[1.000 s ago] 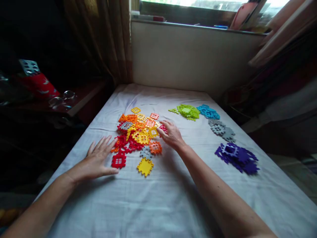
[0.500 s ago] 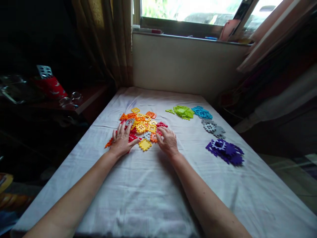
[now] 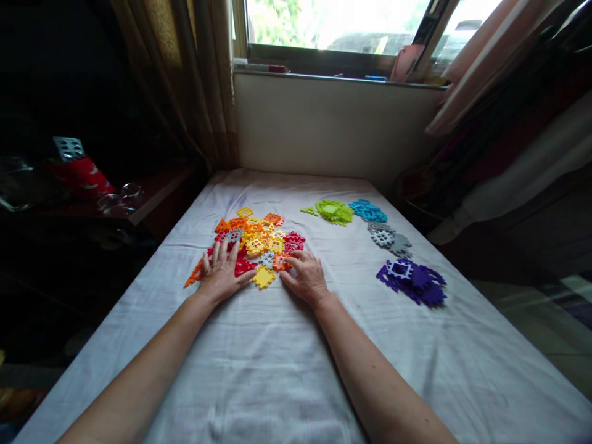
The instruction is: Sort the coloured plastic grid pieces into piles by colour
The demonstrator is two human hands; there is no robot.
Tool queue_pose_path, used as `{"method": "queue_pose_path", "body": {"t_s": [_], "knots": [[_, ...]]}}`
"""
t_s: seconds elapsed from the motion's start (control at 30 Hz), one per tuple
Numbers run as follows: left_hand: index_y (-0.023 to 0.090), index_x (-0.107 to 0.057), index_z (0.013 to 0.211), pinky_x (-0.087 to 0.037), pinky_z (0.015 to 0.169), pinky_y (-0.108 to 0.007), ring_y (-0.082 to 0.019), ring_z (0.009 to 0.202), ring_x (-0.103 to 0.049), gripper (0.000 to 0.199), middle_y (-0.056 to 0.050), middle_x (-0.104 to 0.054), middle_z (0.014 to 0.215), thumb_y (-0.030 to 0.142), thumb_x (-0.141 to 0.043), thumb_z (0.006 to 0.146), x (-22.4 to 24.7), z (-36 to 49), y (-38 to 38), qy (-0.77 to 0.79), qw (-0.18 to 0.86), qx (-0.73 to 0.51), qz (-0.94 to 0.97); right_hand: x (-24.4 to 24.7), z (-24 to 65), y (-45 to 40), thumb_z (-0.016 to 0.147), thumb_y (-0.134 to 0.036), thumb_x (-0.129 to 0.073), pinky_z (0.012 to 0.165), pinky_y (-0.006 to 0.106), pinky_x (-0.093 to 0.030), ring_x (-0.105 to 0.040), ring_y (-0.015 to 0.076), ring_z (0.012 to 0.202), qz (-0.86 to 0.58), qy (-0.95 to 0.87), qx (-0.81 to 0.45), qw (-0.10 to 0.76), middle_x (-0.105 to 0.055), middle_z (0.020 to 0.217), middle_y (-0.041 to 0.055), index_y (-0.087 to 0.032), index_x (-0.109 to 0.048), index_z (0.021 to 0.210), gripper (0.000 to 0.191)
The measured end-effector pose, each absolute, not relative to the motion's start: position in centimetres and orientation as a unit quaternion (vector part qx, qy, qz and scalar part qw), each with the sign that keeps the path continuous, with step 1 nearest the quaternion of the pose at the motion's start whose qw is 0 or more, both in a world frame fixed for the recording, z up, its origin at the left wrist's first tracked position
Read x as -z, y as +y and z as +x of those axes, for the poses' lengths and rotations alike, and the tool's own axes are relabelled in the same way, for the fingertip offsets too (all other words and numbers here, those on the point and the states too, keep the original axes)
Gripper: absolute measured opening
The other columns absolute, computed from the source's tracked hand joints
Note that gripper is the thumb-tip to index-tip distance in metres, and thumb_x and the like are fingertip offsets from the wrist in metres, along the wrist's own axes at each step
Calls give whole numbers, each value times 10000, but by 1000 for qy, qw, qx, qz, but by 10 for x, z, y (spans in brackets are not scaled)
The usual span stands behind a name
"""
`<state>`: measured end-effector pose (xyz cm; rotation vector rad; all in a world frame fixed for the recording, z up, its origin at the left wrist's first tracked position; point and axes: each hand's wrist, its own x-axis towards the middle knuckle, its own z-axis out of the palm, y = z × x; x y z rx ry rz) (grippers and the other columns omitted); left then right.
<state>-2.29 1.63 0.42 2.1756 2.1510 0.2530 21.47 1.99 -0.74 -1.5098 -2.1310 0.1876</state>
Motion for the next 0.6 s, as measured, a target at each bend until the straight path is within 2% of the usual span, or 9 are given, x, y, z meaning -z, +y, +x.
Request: {"method": "queue_pose_path", "body": {"t_s": [0.1,0.27,0.37,0.47,0.6], "knots": [[190,-305,1562,-178,1185,-612,-364,1520,-205,852,-190,-250,1644,666,-440,869,-3,-29,24,705,22,-154,692,9,216,20,888,-370,-647,975,403,-448,-590,248,1123,-548,-796,-67,250,-680,1214,72,-287,-747,1098,247],[199,-501,1429,-299,1150,-543,-312,1410,-422,612,-179,-507,1494,521,-359,928,-1,-77,21,741,-31,-275,612,12,217,23,938,-339,-590,960,373,-459,-606,229,1082,-533,-803,-53,261,-702,1151,71,-265,-758,1010,197],[197,-589,1325,-365,1098,-531,-319,1306,-532,527,-173,-606,1388,458,-386,913,-2,-99,16,755,-28,-274,595,13,217,24,944,-355,-591,954,362,-470,-618,223,1042,-522,-807,-49,271,-711,1117,73,-256,-758,1007,203],[204,-644,1238,-381,1080,-528,-320,1216,-599,472,-153,-662,1315,427,-389,908,-2,-103,15,758,-22,-244,604,12,217,23,958,-352,-566,944,354,-482,-628,219,1020,-510,-811,-44,283,-722,1092,70,-254,-755,1002,218],[253,-680,1136,-429,1053,-428,-251,1158,-641,405,-79,-718,1236,425,-396,904,1,-93,16,731,0,-228,643,11,218,23,990,-313,-480,940,341,-494,-653,210,999,-506,-800,-44,318,-741,1074,79,-236,-743,1025,276]]}}
